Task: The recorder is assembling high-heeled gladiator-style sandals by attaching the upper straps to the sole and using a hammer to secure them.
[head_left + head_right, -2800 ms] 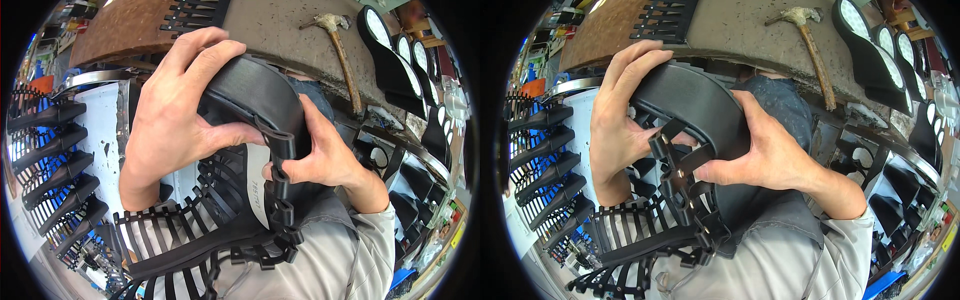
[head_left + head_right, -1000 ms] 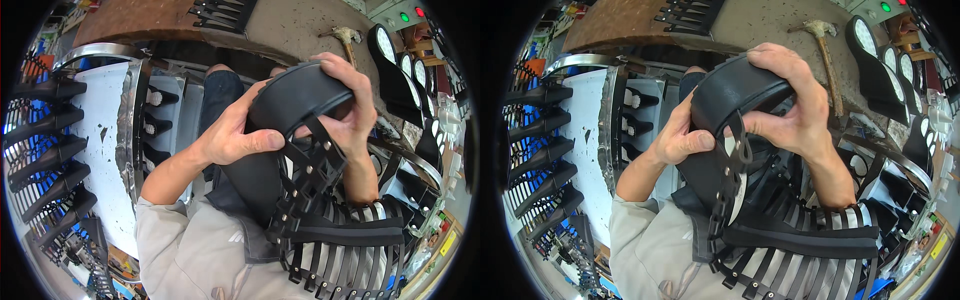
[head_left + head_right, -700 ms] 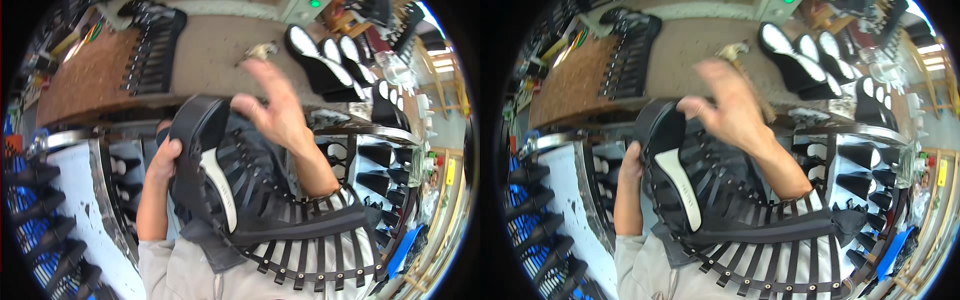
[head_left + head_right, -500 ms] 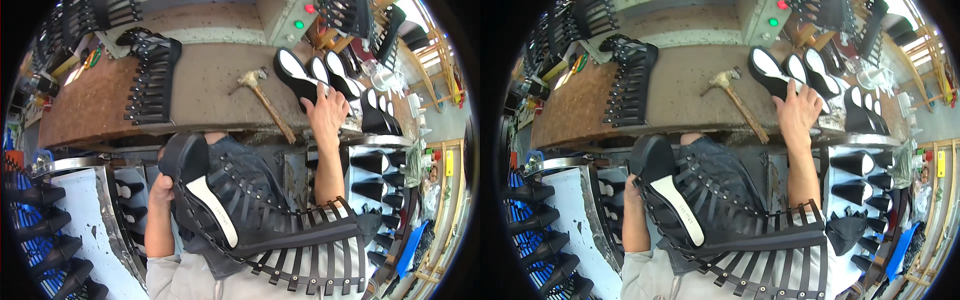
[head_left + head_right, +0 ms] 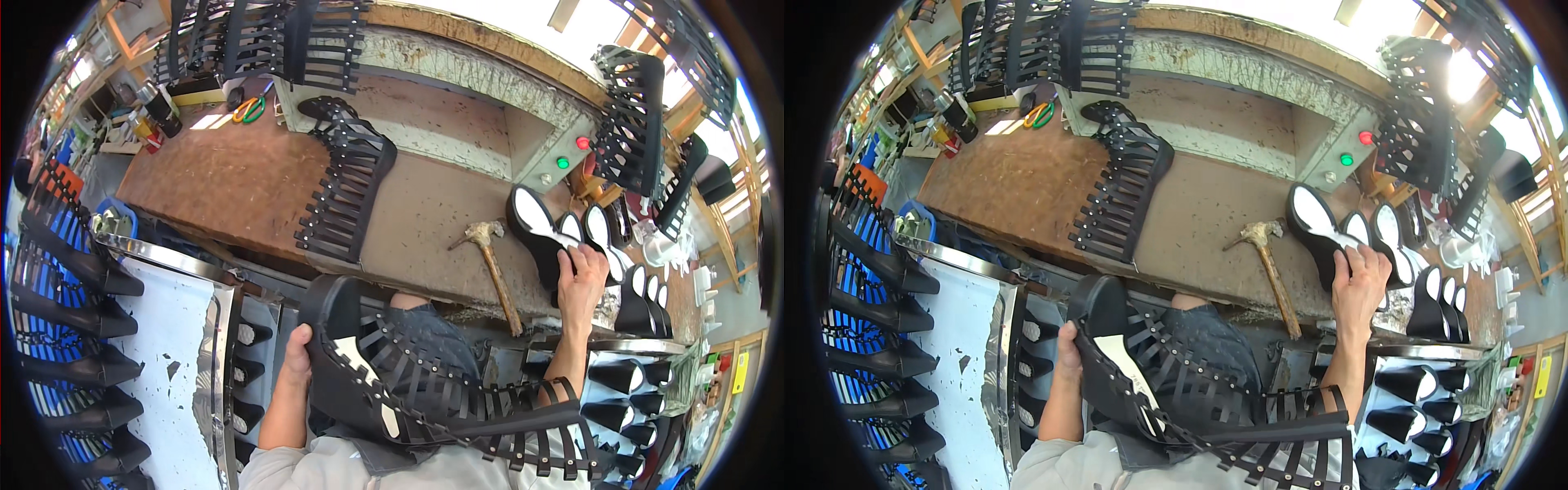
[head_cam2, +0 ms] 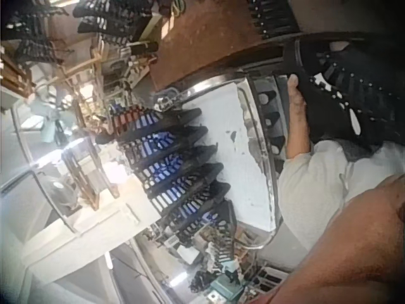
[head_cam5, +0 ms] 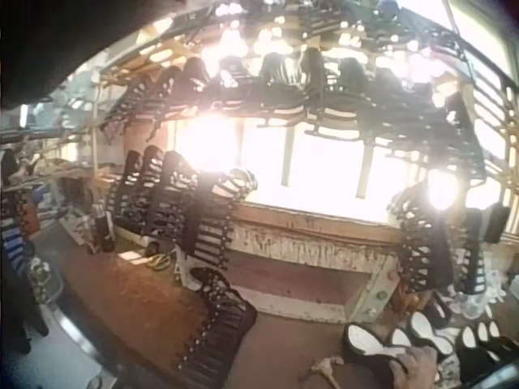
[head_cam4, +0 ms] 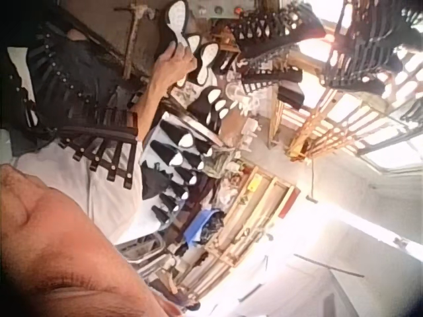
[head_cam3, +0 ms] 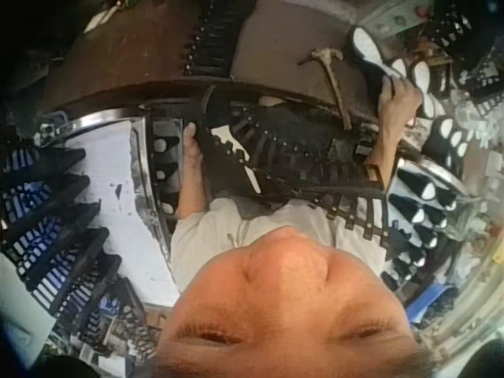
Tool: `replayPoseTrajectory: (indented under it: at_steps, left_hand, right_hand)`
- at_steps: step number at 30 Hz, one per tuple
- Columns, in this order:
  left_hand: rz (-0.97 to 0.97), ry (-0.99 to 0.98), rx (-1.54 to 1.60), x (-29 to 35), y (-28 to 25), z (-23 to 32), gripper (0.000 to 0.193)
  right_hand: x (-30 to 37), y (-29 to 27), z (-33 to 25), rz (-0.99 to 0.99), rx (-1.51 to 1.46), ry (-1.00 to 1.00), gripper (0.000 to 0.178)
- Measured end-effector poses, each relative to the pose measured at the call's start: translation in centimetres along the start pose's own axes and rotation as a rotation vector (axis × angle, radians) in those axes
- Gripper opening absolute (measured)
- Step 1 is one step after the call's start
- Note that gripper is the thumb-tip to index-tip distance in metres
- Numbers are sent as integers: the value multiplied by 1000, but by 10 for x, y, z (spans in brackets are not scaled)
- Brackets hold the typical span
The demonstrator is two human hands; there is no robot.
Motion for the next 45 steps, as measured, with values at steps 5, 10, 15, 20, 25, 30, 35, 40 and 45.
replayPoseTrajectory:
  at_steps: [5,10,15,20,25,30,35,40,45]
  left_hand:
    - [127,216,4,8,-8,51,50]
    - [299,375,-146,28,-35,74,52]
    - [551,409,-38,46,-77,64,53]
    - [412,414,-47,24,-77,55,53]
    - [470,266,188,10,-63,24,48]
    - [254,196,65,9,14,8,46]
    - [61,70,-39,25,43,-20,71]
    - [-17,81,-42,57,98,-4,77]
    - [-38,147,-61,88,113,3,83]
  right_hand:
    - [-89,64,-39,164,-269,-207,19]
    - [-194,186,-74,110,-518,-242,18]
    - [-248,305,-81,-231,-796,-6,25]
    - [-257,310,-65,-180,-527,-141,42]
    - [-176,184,-82,-317,-345,-276,53]
    - [-29,150,-81,-971,-254,-390,68]
    - [25,189,-77,-781,-42,-327,74]
    - [-4,212,-74,-610,-99,-219,60]
    - [-9,204,-89,-630,-1144,185,33]
Point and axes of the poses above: each hand's wrist, its own x-axis away from the middle knuckle, its own y-axis out of the palm, z = x × y, the point moved 10 cm from there along -x, towards the middle knuckle, and after that the axes turned 4 degrees about -y, right-handed, at the moved point
